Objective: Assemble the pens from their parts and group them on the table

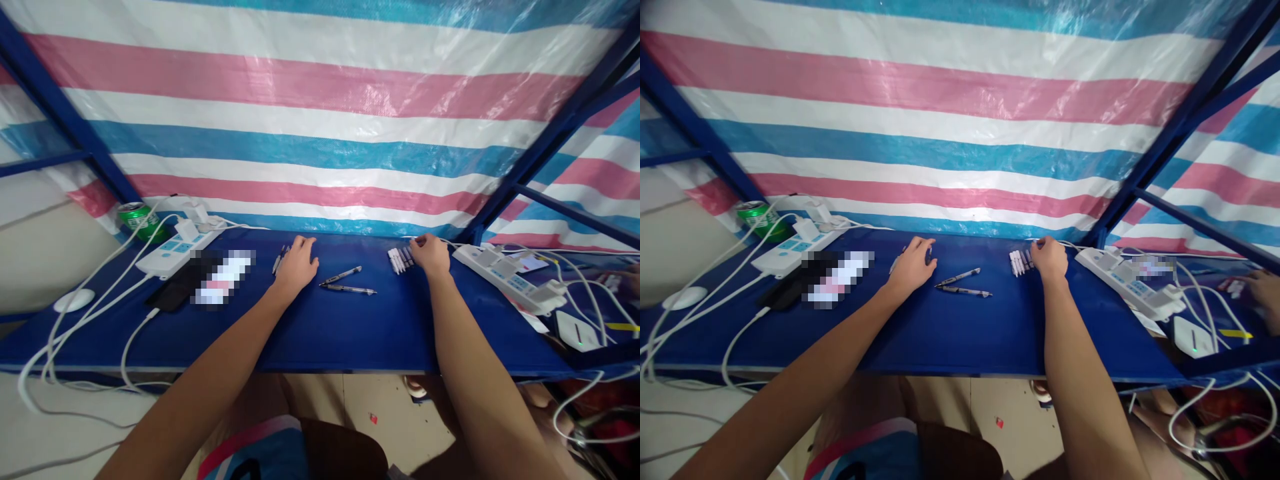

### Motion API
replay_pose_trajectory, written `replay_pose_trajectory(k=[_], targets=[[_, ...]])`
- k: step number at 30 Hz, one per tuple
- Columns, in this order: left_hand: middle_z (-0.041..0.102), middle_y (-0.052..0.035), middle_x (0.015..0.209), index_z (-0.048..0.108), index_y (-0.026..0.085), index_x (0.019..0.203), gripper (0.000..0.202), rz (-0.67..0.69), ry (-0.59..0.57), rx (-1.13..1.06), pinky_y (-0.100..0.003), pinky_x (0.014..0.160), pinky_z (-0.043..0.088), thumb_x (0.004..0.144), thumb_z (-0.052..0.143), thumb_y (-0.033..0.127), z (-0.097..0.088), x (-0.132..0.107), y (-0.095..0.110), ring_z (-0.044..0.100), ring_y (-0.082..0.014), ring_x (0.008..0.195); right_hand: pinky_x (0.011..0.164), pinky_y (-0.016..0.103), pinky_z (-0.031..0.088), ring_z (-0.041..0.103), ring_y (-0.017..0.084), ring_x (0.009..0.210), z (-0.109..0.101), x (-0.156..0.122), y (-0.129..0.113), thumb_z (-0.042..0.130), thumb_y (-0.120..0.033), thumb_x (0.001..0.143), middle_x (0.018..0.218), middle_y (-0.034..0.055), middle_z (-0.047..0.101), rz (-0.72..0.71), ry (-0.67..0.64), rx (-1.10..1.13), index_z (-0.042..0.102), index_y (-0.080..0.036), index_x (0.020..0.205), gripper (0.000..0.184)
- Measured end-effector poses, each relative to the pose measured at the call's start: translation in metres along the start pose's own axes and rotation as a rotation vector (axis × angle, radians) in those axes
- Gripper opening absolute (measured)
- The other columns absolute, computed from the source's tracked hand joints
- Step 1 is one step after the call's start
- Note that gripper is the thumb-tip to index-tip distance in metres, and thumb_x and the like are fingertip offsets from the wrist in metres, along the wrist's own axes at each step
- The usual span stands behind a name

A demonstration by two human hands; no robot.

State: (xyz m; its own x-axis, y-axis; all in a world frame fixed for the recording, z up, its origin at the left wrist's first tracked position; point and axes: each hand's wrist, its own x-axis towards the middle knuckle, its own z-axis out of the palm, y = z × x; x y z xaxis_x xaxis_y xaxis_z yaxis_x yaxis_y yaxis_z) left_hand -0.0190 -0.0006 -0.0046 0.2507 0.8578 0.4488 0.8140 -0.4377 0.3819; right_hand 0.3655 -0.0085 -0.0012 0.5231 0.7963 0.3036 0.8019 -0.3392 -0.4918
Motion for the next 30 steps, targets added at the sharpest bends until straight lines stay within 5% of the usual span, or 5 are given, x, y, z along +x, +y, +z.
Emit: replay_pose_trajectory(k=[4, 8, 18, 25, 30], targets=[[0.060, -0.0136, 0.132, 0.067, 0.022, 0.134, 0.039, -0.011, -0.021, 0.066, -0.044, 0.094, 0.056, 0.096, 0.068, 0.027, -0.001, 0.001, -0.002, 0.071, -0.0282, 0.097, 0.093, 0.052, 0.055, 0.070, 0.041, 0.110, 0.001, 0.000, 0.005, 0.063, -0.041, 0.093, 0.111, 0.0248, 0.074, 0.075, -0.030, -0.111, 0.077, -0.015, 0.114, 0.036], [0.067, -0.0107, 0.122, 0.074, 0.022, 0.122, 0.028, 0.175, -0.034, -0.025, -0.044, 0.106, 0.049, 0.104, 0.058, 0.037, -0.003, 0.000, 0.006, 0.067, -0.0276, 0.110, 0.092, 0.055, 0.055, 0.071, 0.043, 0.109, 0.002, 0.000, 0.005, 0.065, -0.044, 0.092, 0.108, 0.0260, 0.073, 0.083, -0.099, -0.148, 0.079, -0.015, 0.110, 0.037], [0.075, -0.0078, 0.109, 0.079, 0.025, 0.112, 0.024, 0.449, -0.354, -0.227, -0.040, 0.096, 0.050, 0.101, 0.064, 0.040, -0.004, -0.006, 0.031, 0.066, -0.0258, 0.106, 0.088, 0.052, 0.056, 0.072, 0.041, 0.104, 0.002, -0.005, 0.002, 0.065, -0.052, 0.092, 0.103, 0.0239, 0.075, 0.053, -0.102, -0.176, 0.080, -0.017, 0.104, 0.040], [0.077, -0.0070, 0.108, 0.079, 0.026, 0.112, 0.021, 0.437, -0.383, -0.328, -0.040, 0.095, 0.052, 0.102, 0.064, 0.035, 0.000, -0.007, 0.031, 0.069, -0.0251, 0.106, 0.092, 0.043, 0.054, 0.073, 0.032, 0.099, 0.008, -0.012, -0.031, 0.061, -0.049, 0.097, 0.103, 0.0157, 0.079, -0.299, -0.112, 0.136, 0.077, -0.018, 0.106, 0.036], [0.074, -0.0070, 0.111, 0.077, 0.024, 0.113, 0.023, 0.404, -0.319, -0.378, -0.035, 0.093, 0.054, 0.106, 0.057, 0.032, -0.005, -0.008, 0.036, 0.070, -0.0211, 0.100, 0.088, 0.041, 0.056, 0.072, 0.027, 0.094, 0.008, -0.043, -0.069, 0.062, -0.059, 0.097, 0.107, 0.0064, 0.081, -0.587, -0.511, 0.532, 0.079, -0.025, 0.108, 0.039]])
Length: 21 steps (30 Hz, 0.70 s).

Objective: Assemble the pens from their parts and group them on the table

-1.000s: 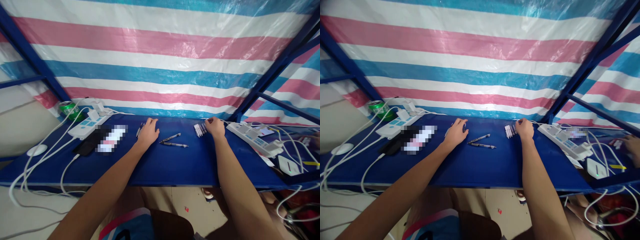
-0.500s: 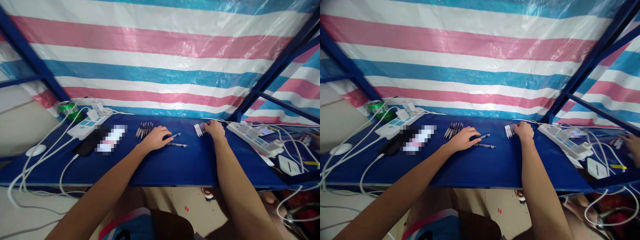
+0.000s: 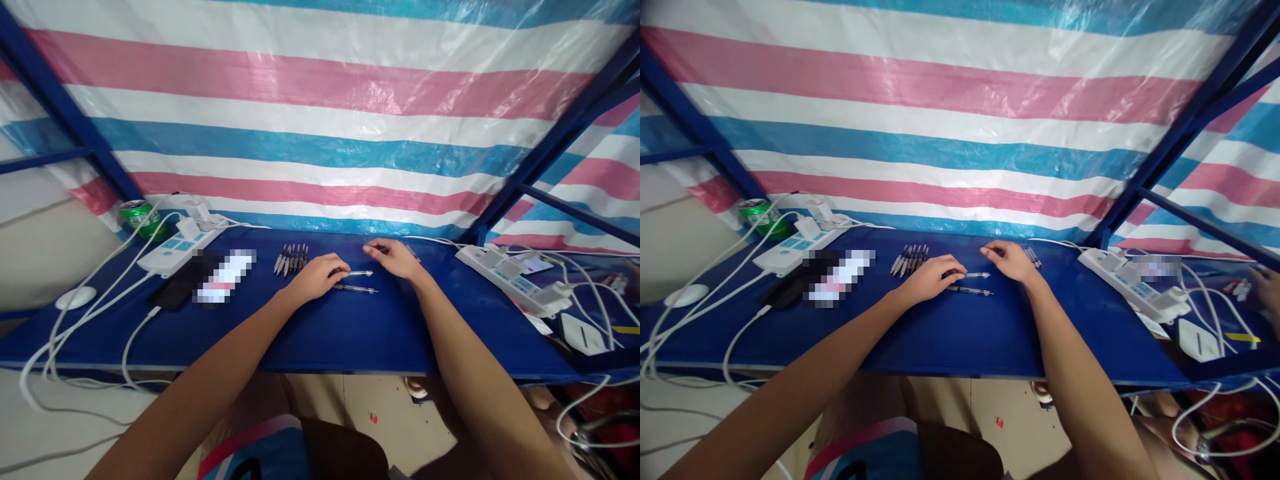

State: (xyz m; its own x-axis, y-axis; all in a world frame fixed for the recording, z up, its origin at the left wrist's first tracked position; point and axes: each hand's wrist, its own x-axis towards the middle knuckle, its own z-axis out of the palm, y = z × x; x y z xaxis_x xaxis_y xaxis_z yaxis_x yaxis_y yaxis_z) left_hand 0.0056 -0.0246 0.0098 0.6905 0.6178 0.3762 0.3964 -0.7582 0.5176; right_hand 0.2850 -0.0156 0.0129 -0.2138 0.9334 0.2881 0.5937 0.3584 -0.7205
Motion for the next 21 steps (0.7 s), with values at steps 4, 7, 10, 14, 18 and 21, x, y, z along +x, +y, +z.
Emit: replay_pose_trajectory(k=[4, 7, 10, 14, 18, 21], targets=[[0.072, -0.0080, 0.114, 0.076, 0.023, 0.116, 0.027, 0.015, 0.117, -0.010, -0.035, 0.092, 0.054, 0.108, 0.052, 0.031, -0.004, 0.000, 0.003, 0.070, -0.0204, 0.100, 0.086, 0.038, 0.057, 0.072, 0.024, 0.095, 0.017, -0.005, -0.022, 0.072, -0.061, 0.090, 0.105, 0.0040, 0.080, -0.038, -0.249, 0.214, 0.080, -0.026, 0.107, 0.039], [0.072, -0.0089, 0.116, 0.075, 0.023, 0.119, 0.026, -0.004, 0.173, -0.005, -0.034, 0.088, 0.056, 0.107, 0.055, 0.034, -0.005, 0.000, 0.003, 0.070, -0.0208, 0.100, 0.075, 0.034, 0.056, 0.069, 0.020, 0.077, 0.021, -0.005, -0.025, 0.070, -0.065, 0.091, 0.086, 0.0037, 0.078, -0.002, -0.280, 0.279, 0.078, -0.023, 0.095, 0.043], [0.074, -0.0076, 0.115, 0.076, 0.023, 0.118, 0.023, -0.038, 0.181, 0.003, -0.034, 0.087, 0.057, 0.101, 0.065, 0.034, -0.004, 0.001, 0.001, 0.071, -0.0212, 0.099, 0.069, 0.032, 0.053, 0.063, 0.017, 0.067, 0.017, -0.003, -0.023, 0.068, -0.068, 0.092, 0.078, 0.0027, 0.075, 0.035, -0.220, 0.321, 0.075, -0.023, 0.089, 0.046], [0.078, -0.0054, 0.112, 0.079, 0.025, 0.114, 0.019, -0.069, 0.161, 0.023, -0.035, 0.091, 0.057, 0.100, 0.067, 0.030, -0.003, 0.002, -0.005, 0.073, -0.0218, 0.099, 0.069, 0.033, 0.053, 0.064, 0.017, 0.068, 0.014, -0.002, -0.021, 0.077, -0.065, 0.085, 0.078, 0.0027, 0.075, 0.061, -0.207, 0.367, 0.077, -0.023, 0.095, 0.043], [0.079, -0.0051, 0.113, 0.081, 0.025, 0.114, 0.020, -0.071, 0.165, 0.037, -0.036, 0.094, 0.056, 0.101, 0.067, 0.029, -0.003, 0.003, -0.008, 0.074, -0.0228, 0.102, 0.074, 0.035, 0.056, 0.069, 0.020, 0.079, 0.015, -0.003, -0.022, 0.086, -0.059, 0.077, 0.088, 0.0050, 0.078, 0.057, -0.227, 0.429, 0.078, -0.022, 0.101, 0.044], [0.080, -0.0049, 0.115, 0.081, 0.025, 0.114, 0.021, -0.062, 0.164, 0.040, -0.036, 0.095, 0.055, 0.102, 0.065, 0.028, -0.004, 0.003, -0.009, 0.075, -0.0225, 0.100, 0.075, 0.036, 0.056, 0.069, 0.020, 0.080, 0.016, -0.002, -0.022, 0.087, -0.057, 0.076, 0.089, 0.0051, 0.078, 0.062, -0.222, 0.445, 0.078, -0.023, 0.098, 0.042]])
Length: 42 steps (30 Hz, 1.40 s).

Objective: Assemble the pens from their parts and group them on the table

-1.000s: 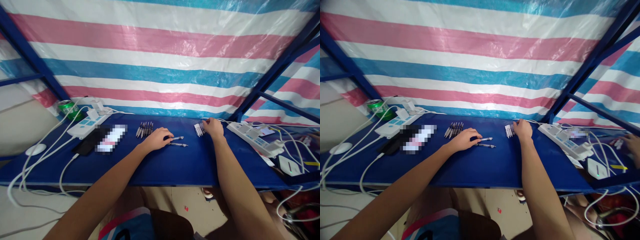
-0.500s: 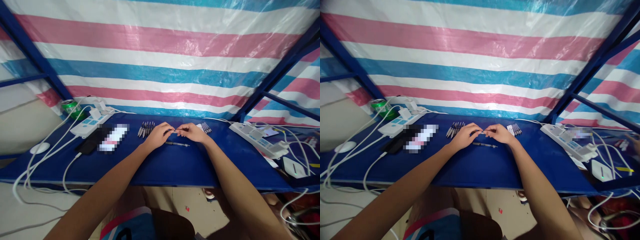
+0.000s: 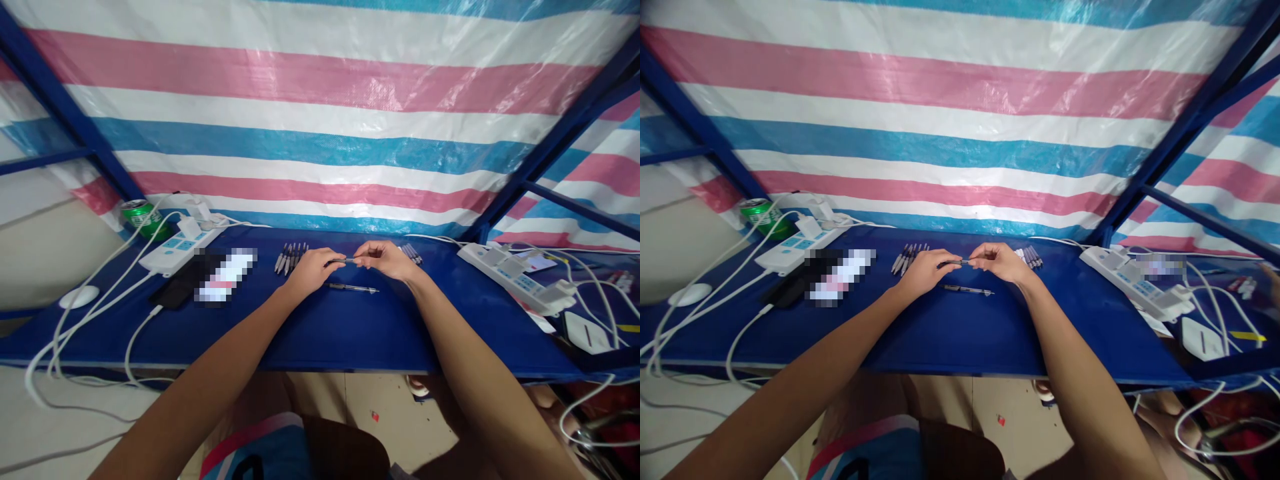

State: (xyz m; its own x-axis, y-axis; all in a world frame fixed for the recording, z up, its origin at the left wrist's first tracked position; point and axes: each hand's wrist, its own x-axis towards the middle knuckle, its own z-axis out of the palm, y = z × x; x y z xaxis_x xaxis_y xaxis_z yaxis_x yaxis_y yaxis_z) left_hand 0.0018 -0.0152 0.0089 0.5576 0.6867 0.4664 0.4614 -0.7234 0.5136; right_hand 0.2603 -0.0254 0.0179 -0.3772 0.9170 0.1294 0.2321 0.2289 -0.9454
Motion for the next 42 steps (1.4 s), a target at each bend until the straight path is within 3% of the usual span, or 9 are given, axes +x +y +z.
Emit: replay_pose_trajectory(k=[6, 17, 20, 24, 29, 33, 38, 40, 42], targets=[[0.082, -0.0049, 0.103, 0.080, 0.023, 0.118, 0.025, -0.029, -0.051, -0.055, -0.033, 0.083, 0.057, 0.104, 0.062, 0.034, 0.000, -0.001, 0.002, 0.075, -0.0186, 0.078, 0.073, 0.035, 0.056, 0.069, 0.019, 0.078, -0.003, 0.001, 0.003, 0.089, -0.056, 0.074, 0.089, 0.0059, 0.078, -0.007, -0.009, 0.034, 0.077, -0.022, 0.097, 0.042], [0.082, -0.0029, 0.092, 0.078, 0.020, 0.122, 0.032, -0.014, -0.216, -0.198, -0.026, 0.071, 0.053, 0.108, 0.053, 0.036, -0.006, -0.003, 0.002, 0.072, -0.0151, 0.066, 0.071, 0.033, 0.055, 0.066, 0.017, 0.073, -0.007, -0.001, 0.002, 0.089, -0.055, 0.077, 0.087, 0.0055, 0.078, 0.042, -0.088, 0.055, 0.075, -0.022, 0.098, 0.041], [0.081, -0.0047, 0.099, 0.077, 0.022, 0.123, 0.031, 0.014, -0.154, -0.126, -0.028, 0.076, 0.054, 0.106, 0.058, 0.040, -0.006, -0.003, 0.002, 0.075, -0.0182, 0.078, 0.063, 0.029, 0.049, 0.058, 0.014, 0.065, -0.007, -0.005, -0.002, 0.082, -0.060, 0.083, 0.079, 0.0025, 0.072, 0.087, -0.126, 0.021, 0.077, -0.022, 0.101, 0.042], [0.079, -0.0070, 0.117, 0.075, 0.024, 0.130, 0.031, 0.094, -0.076, 0.002, -0.032, 0.089, 0.053, 0.106, 0.059, 0.037, -0.005, -0.003, 0.000, 0.074, -0.0226, 0.101, 0.054, 0.026, 0.037, 0.043, 0.011, 0.055, -0.005, -0.008, -0.007, 0.073, -0.068, 0.088, 0.059, -0.0044, 0.049, 0.156, -0.240, -0.046, 0.080, -0.020, 0.104, 0.051], [0.079, -0.0063, 0.110, 0.076, 0.024, 0.127, 0.033, 0.123, -0.132, 0.015, -0.031, 0.087, 0.052, 0.109, 0.053, 0.039, -0.006, -0.003, -0.002, 0.074, -0.0223, 0.098, 0.051, 0.026, 0.033, 0.036, 0.010, 0.055, -0.004, -0.009, -0.014, 0.069, -0.070, 0.090, 0.058, -0.0054, 0.040, 0.150, -0.274, -0.078, 0.082, -0.018, 0.106, 0.056], [0.078, -0.0041, 0.094, 0.076, 0.023, 0.120, 0.034, 0.127, -0.180, -0.038, -0.030, 0.080, 0.050, 0.111, 0.047, 0.038, -0.009, -0.003, 0.006, 0.072, -0.0198, 0.086, 0.051, 0.026, 0.032, 0.035, 0.011, 0.054, -0.006, -0.010, -0.018, 0.068, -0.068, 0.091, 0.059, -0.0040, 0.044, 0.124, -0.294, -0.115, 0.083, -0.018, 0.107, 0.055], [0.070, -0.0002, 0.072, 0.072, 0.019, 0.085, 0.047, 0.090, -0.241, -0.109, -0.028, 0.074, 0.046, 0.113, 0.039, 0.037, -0.010, -0.003, 0.013, 0.065, -0.0153, 0.068, 0.051, 0.026, 0.032, 0.041, 0.011, 0.057, -0.010, -0.010, -0.018, 0.069, -0.066, 0.090, 0.066, -0.0008, 0.057, 0.108, -0.304, -0.187, 0.083, -0.020, 0.108, 0.052], [0.073, -0.0010, 0.079, 0.074, 0.020, 0.089, 0.042, 0.056, -0.244, -0.127, -0.028, 0.075, 0.047, 0.112, 0.044, 0.038, -0.010, -0.003, 0.013, 0.067, -0.0157, 0.072, 0.051, 0.025, 0.033, 0.041, 0.011, 0.058, -0.010, -0.010, -0.018, 0.070, -0.067, 0.089, 0.068, -0.0004, 0.058, 0.110, -0.299, -0.199, 0.083, -0.021, 0.108, 0.052], [0.078, -0.0036, 0.098, 0.077, 0.022, 0.106, 0.029, 0.035, -0.203, -0.125, -0.028, 0.077, 0.049, 0.107, 0.056, 0.041, -0.008, -0.003, 0.011, 0.071, -0.0181, 0.085, 0.052, 0.025, 0.034, 0.042, 0.012, 0.059, -0.010, -0.010, -0.017, 0.071, -0.068, 0.087, 0.070, 0.0001, 0.059, 0.118, -0.288, -0.206, 0.083, -0.021, 0.109, 0.053]])
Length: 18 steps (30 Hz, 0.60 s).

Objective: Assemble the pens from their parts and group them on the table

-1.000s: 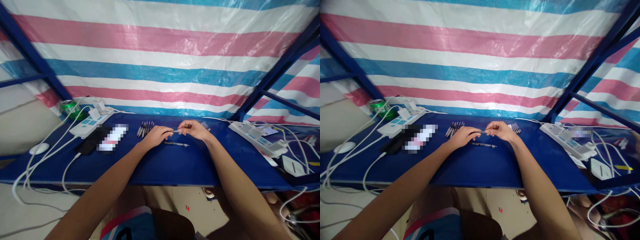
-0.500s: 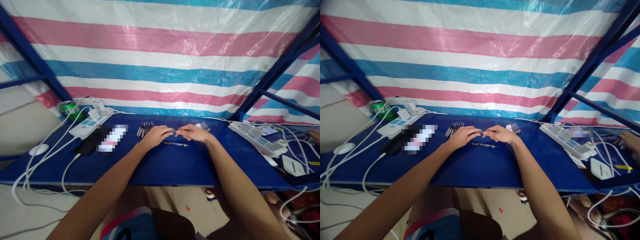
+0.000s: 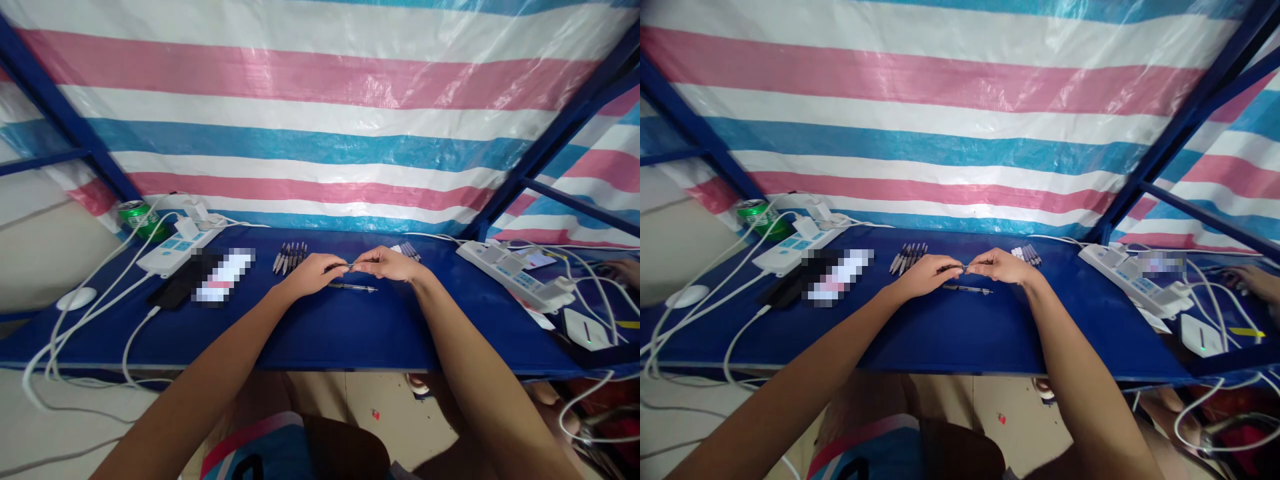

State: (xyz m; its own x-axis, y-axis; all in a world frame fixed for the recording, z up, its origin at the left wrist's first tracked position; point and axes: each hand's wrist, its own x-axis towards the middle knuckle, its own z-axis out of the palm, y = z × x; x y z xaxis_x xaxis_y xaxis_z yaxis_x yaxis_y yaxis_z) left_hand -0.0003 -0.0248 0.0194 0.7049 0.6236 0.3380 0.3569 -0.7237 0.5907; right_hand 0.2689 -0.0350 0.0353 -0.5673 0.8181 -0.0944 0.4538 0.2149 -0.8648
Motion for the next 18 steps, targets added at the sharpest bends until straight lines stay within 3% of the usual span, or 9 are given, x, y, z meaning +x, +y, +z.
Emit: replay_pose_trajectory(k=[2, 4, 6, 10, 15, 18], targets=[[0.077, -0.0060, 0.112, 0.076, 0.023, 0.118, 0.027, -0.005, 0.064, 0.012, -0.028, 0.080, 0.051, 0.100, 0.067, 0.041, 0.0005, 0.0008, -0.0020, 0.072, -0.0206, 0.097, 0.052, 0.025, 0.034, 0.043, 0.012, 0.060, 0.0002, 0.0006, 0.0010, 0.071, -0.069, 0.088, 0.073, 0.0008, 0.060, 0.005, 0.007, 0.002, 0.083, -0.021, 0.109, 0.054], [0.077, -0.0064, 0.114, 0.076, 0.023, 0.118, 0.027, -0.008, 0.102, 0.022, -0.029, 0.081, 0.052, 0.099, 0.068, 0.040, 0.0003, 0.0013, -0.0029, 0.072, -0.0207, 0.097, 0.052, 0.026, 0.034, 0.042, 0.012, 0.060, 0.0003, 0.0009, 0.0019, 0.069, -0.069, 0.090, 0.073, 0.0007, 0.059, 0.001, 0.008, 0.014, 0.083, -0.020, 0.111, 0.055], [0.078, -0.0054, 0.105, 0.078, 0.023, 0.112, 0.025, -0.012, 0.093, 0.018, -0.029, 0.080, 0.052, 0.104, 0.061, 0.039, -0.0005, 0.0013, -0.0021, 0.072, -0.0191, 0.089, 0.052, 0.026, 0.033, 0.040, 0.011, 0.059, 0.0003, 0.0010, 0.0025, 0.068, -0.069, 0.091, 0.070, -0.0002, 0.057, -0.002, 0.012, 0.022, 0.082, -0.021, 0.113, 0.055], [0.076, -0.0037, 0.085, 0.078, 0.020, 0.093, 0.043, -0.028, 0.018, -0.004, -0.029, 0.075, 0.051, 0.110, 0.046, 0.043, -0.0015, 0.0003, 0.0012, 0.070, -0.0169, 0.074, 0.053, 0.026, 0.033, 0.039, 0.011, 0.060, 0.0006, 0.0011, 0.0027, 0.071, -0.069, 0.089, 0.071, -0.0005, 0.057, 0.009, 0.023, 0.017, 0.083, -0.022, 0.113, 0.054], [0.077, -0.0063, 0.111, 0.076, 0.022, 0.115, 0.027, -0.003, 0.114, 0.027, -0.029, 0.081, 0.052, 0.100, 0.066, 0.043, 0.0003, 0.0004, 0.0015, 0.072, -0.0205, 0.096, 0.053, 0.025, 0.033, 0.040, 0.011, 0.060, 0.0020, 0.0022, 0.0031, 0.072, -0.070, 0.087, 0.070, -0.0009, 0.057, 0.011, 0.034, 0.022, 0.083, -0.022, 0.112, 0.055], [0.078, -0.0055, 0.106, 0.077, 0.022, 0.112, 0.026, 0.007, 0.092, 0.013, -0.029, 0.082, 0.052, 0.105, 0.059, 0.040, 0.0003, 0.0007, 0.0015, 0.072, -0.0194, 0.092, 0.053, 0.025, 0.034, 0.040, 0.011, 0.059, 0.0029, 0.0024, 0.0028, 0.071, -0.069, 0.088, 0.068, -0.0012, 0.056, 0.005, 0.050, 0.033, 0.083, -0.023, 0.112, 0.054]])
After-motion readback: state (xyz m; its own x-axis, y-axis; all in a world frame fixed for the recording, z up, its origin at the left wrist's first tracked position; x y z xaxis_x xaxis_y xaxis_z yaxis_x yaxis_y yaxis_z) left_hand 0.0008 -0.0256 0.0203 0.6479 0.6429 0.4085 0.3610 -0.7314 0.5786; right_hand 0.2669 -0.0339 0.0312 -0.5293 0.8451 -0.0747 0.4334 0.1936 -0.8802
